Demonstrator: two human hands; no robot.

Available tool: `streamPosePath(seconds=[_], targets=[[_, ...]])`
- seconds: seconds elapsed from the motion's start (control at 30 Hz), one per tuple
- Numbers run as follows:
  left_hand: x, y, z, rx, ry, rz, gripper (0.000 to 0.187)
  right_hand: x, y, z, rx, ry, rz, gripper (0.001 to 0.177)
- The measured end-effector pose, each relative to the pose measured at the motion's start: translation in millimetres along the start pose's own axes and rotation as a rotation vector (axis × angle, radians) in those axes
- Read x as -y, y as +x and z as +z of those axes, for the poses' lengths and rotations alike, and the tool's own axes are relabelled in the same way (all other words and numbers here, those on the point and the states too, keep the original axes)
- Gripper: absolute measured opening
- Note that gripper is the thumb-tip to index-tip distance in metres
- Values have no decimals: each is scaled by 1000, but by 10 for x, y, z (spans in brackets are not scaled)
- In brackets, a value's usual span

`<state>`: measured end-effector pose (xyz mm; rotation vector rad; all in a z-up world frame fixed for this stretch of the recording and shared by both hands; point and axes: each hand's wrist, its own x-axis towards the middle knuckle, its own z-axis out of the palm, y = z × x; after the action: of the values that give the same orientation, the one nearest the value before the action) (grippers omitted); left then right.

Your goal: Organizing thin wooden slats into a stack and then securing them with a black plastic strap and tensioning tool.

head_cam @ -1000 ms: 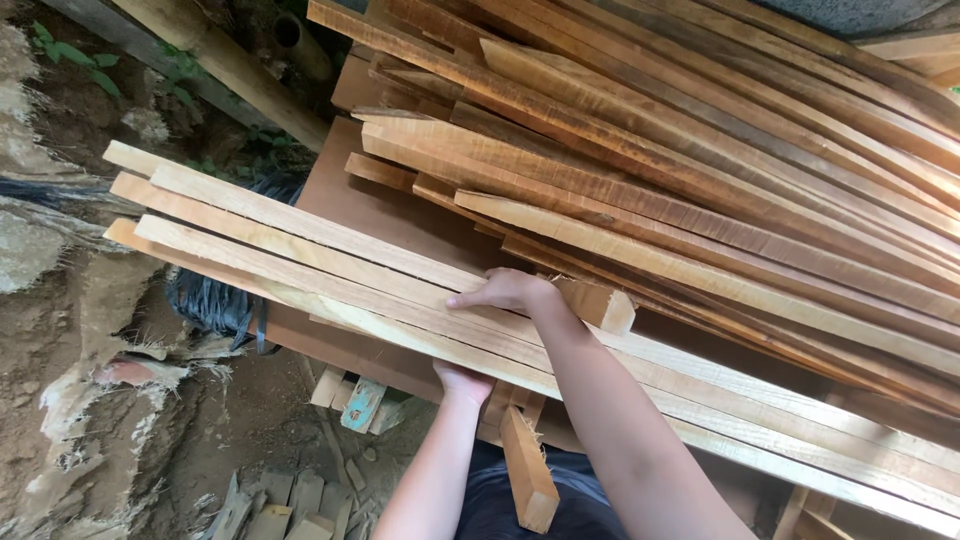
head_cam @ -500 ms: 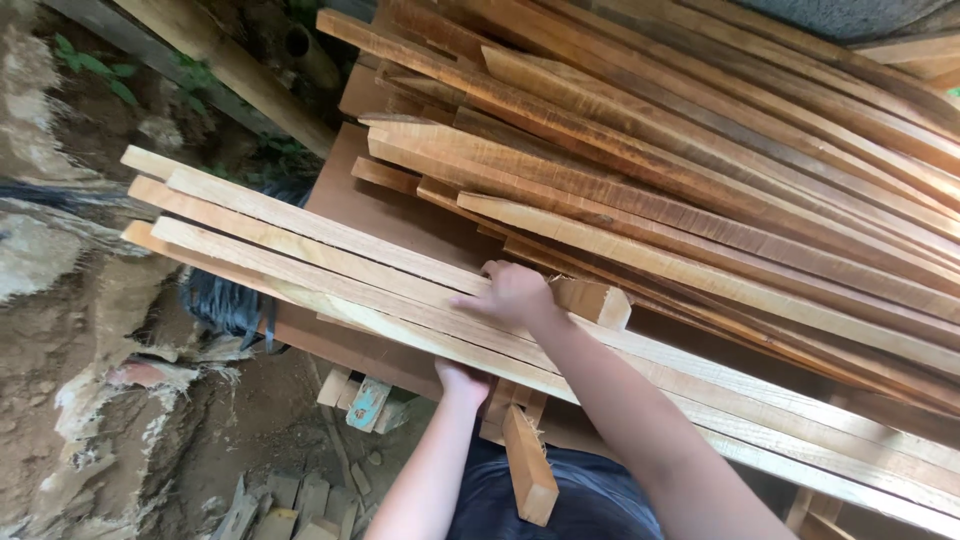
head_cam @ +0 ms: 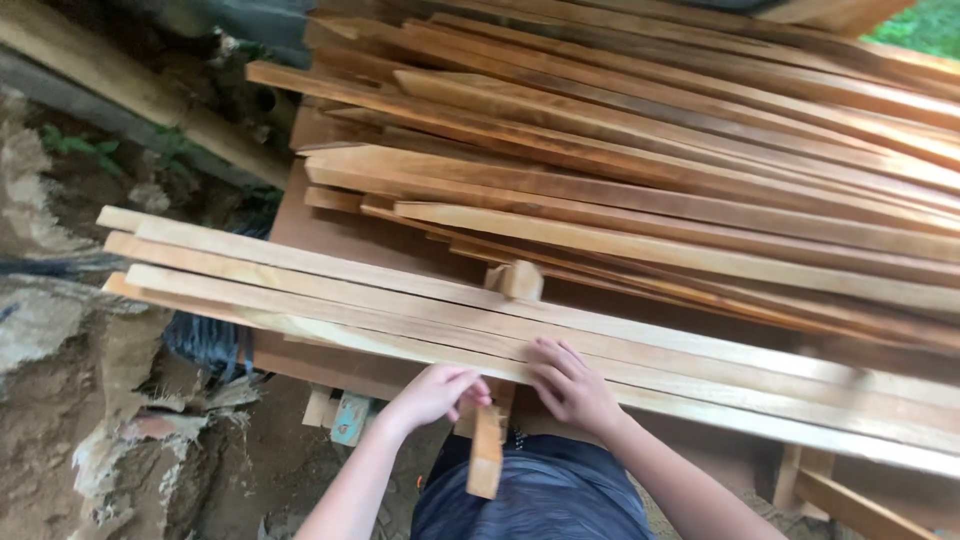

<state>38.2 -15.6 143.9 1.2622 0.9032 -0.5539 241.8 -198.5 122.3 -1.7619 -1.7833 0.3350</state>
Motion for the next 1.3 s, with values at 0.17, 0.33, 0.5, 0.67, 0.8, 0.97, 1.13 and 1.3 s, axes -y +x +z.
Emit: streamPosePath(seconds=[0.17,0.33,0.5,0.67,0.8,0.97,1.13,1.3], targets=[[-1106,35,547,65,414,264,38,-7,-945,-271,-145,-31,161,17],[-1428,872,1374,68,761,431,66,-159,-1973,-224,-34,29,675,17],[-1712,1611,2132,-103,1052,464,93,-809,-2534,15,-693,1100,1547,70],[-1677,2068,2615,-115,1122,386,84,-688,-1862,-711,-1158,1553,1501,84],[-1723,2101,2768,-153,1211,337,85,-763,-1856,-675,-1120,1671,1462,95],[-1689,2129,2792,-150,1263,323,106,-774,-1789,-800,-1119,1718,1462,96],[-1613,1793,2825,-137,1288,346,132,-1091,-2294,-589,-585,1528,1548,109],[-1210,1434,2744,-220,1447,568,132,-950,-2231,-1363,508,484,1254,53]])
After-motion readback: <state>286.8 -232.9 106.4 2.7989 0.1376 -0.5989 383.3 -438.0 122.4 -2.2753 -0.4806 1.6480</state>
